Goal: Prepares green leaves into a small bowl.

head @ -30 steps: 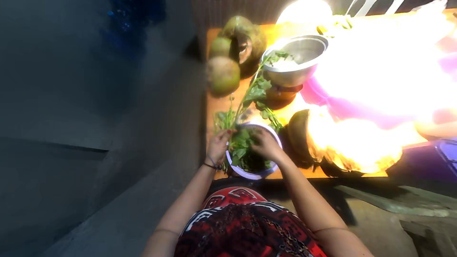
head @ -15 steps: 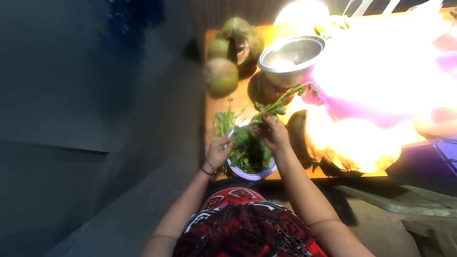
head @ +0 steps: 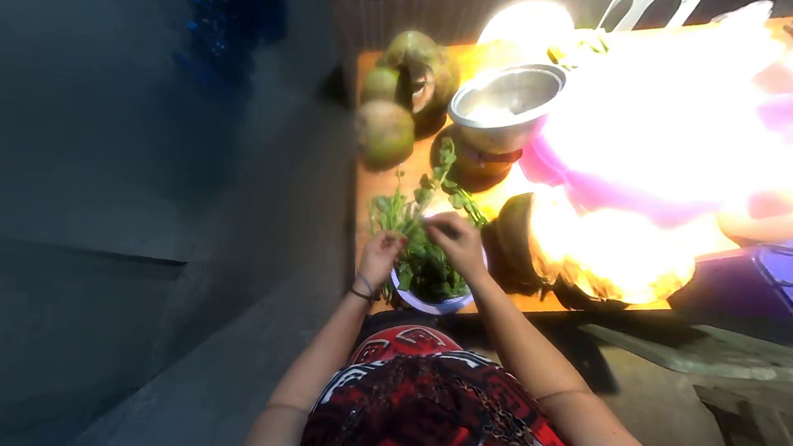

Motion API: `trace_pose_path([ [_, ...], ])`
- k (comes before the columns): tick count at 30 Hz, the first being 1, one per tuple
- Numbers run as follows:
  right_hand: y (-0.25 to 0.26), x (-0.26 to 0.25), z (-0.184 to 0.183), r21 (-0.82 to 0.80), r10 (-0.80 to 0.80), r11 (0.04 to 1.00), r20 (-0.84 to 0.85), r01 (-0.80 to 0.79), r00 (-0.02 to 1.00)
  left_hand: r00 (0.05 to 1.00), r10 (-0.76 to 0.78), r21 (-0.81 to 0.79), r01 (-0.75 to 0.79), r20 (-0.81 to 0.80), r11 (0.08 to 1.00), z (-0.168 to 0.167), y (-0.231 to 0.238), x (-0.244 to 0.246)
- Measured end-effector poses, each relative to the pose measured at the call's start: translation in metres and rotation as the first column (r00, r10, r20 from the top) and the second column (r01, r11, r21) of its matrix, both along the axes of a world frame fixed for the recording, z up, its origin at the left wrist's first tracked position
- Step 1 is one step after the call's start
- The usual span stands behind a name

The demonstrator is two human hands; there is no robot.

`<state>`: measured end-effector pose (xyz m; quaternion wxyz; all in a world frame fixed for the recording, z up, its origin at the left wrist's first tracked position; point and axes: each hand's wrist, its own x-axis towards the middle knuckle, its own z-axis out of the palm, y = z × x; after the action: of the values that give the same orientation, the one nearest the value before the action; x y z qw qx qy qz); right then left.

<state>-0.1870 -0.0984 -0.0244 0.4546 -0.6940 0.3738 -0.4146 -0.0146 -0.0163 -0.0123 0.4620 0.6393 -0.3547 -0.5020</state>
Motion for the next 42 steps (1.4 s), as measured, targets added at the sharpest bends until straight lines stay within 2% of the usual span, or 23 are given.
trace_pose_path([
  [3,0.002,-0.002,0.000,-0.175,0.047,0.981,-0.225,-0.088,0.973,1.000,0.000,-0.031,0.000,0.006,1.000,0.001,-0.002,-0.002],
  [5,0.003,0.000,-0.003,-0.233,0.032,0.967,-0.289,-0.102,0.957,1.000,0.010,-0.058,-0.010,-0.010,0.998,0.002,-0.003,-0.003],
  [10,0.004,0.004,-0.007,-0.261,-0.150,0.958,-0.114,0.117,0.982,0.998,-0.038,-0.080,0.034,-0.049,0.996,0.004,-0.002,-0.004],
  [16,-0.002,0.004,-0.011,-0.328,-0.150,0.940,-0.152,0.094,0.977,0.987,-0.031,-0.049,0.023,-0.159,0.999,0.002,-0.002,-0.005],
  [23,0.005,0.007,-0.011,-0.232,-0.168,0.963,-0.134,0.134,0.977,0.955,-0.036,-0.044,0.024,-0.296,0.999,0.008,-0.004,-0.007],
  [27,0.001,0.006,-0.014,-0.290,-0.173,0.949,-0.158,0.121,0.972,0.940,-0.022,-0.025,0.014,-0.339,1.000,0.011,-0.005,-0.009],
  [29,-0.001,0.005,-0.018,-0.341,-0.186,0.931,-0.138,0.130,0.973,0.955,0.005,-0.033,-0.016,-0.297,0.999,0.007,-0.006,-0.010],
  [32,0.001,0.003,-0.017,-0.375,-0.208,0.918,-0.175,0.130,0.962,0.991,0.028,-0.085,-0.039,-0.132,0.996,-0.004,-0.006,-0.011],
  [35,0.001,0.002,-0.012,-0.356,-0.149,0.934,-0.300,0.035,0.942,0.998,0.053,-0.158,-0.047,0.031,0.986,-0.010,-0.007,-0.012],
  [38,0.001,0.002,-0.002,-0.269,-0.046,0.960,-0.430,-0.079,0.902,0.993,0.054,-0.191,-0.033,0.107,0.981,-0.010,-0.006,-0.014],
  [40,-0.001,0.002,-0.004,-0.275,-0.051,0.958,-0.425,-0.075,0.904,0.989,0.056,-0.214,-0.025,0.138,0.976,-0.010,-0.004,-0.014],
  [42,-0.001,0.001,-0.004,-0.235,-0.065,0.972,-0.341,-0.018,0.938,0.979,0.054,-0.225,-0.009,0.194,0.974,-0.011,-0.003,-0.015],
])
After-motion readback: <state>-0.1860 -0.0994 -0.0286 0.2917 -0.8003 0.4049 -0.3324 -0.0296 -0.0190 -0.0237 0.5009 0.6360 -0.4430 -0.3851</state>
